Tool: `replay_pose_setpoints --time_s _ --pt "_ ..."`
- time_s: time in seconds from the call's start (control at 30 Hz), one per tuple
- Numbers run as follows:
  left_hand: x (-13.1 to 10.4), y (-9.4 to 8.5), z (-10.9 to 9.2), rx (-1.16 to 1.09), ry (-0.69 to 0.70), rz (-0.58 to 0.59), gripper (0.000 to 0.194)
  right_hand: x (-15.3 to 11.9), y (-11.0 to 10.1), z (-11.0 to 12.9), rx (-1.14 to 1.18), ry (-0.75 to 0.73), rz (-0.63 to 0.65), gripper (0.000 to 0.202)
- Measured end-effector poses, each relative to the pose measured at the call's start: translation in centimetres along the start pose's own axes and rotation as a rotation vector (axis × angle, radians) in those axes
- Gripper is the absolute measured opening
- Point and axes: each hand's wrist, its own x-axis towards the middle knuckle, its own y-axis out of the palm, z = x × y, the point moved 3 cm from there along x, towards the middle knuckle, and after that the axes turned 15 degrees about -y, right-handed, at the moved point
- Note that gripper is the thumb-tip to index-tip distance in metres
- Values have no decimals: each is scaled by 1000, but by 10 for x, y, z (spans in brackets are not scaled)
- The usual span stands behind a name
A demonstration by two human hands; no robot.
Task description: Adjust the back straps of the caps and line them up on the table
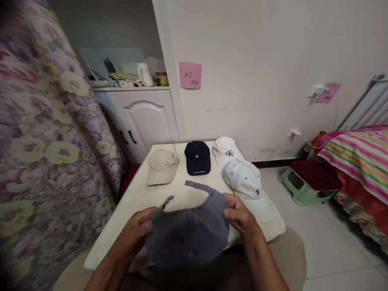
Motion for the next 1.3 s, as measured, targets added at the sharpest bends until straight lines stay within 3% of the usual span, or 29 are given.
replay_pose_setpoints --time_s 0.1,0.2,0.3,0.43,0.63,0.77,0.93,1.1,1.3 --pt "-8 0 23 32 -130 40 33 -27 -9 -19 5 172 116 42" --pt "-13 5 33 38 -164 81 33 -45 -8 -25 15 262 207 47" --pt "-17 13 31 126 -166 112 32 -52 -1 -23 -3 336 264 46" --pt "-26 26 15 366 -111 89 24 -56 9 -16 -35 343 315 28" --pt "-45 42 -2 640 -70 -44 18 -52 22 -5 -44 231 210 30" --pt "-42 44 7 466 -130 -6 21 -52 31 -14 15 266 134 34" --pt "-34 39 25 242 -219 9 32 -46 33 -10 0 141 -33 33" --pt "-32 38 28 240 -220 -46 32 -38 43 1 -64 110 18 22" --pt "-35 46 16 307 -120 -79 23 -33 59 -17 -49 239 70 22"
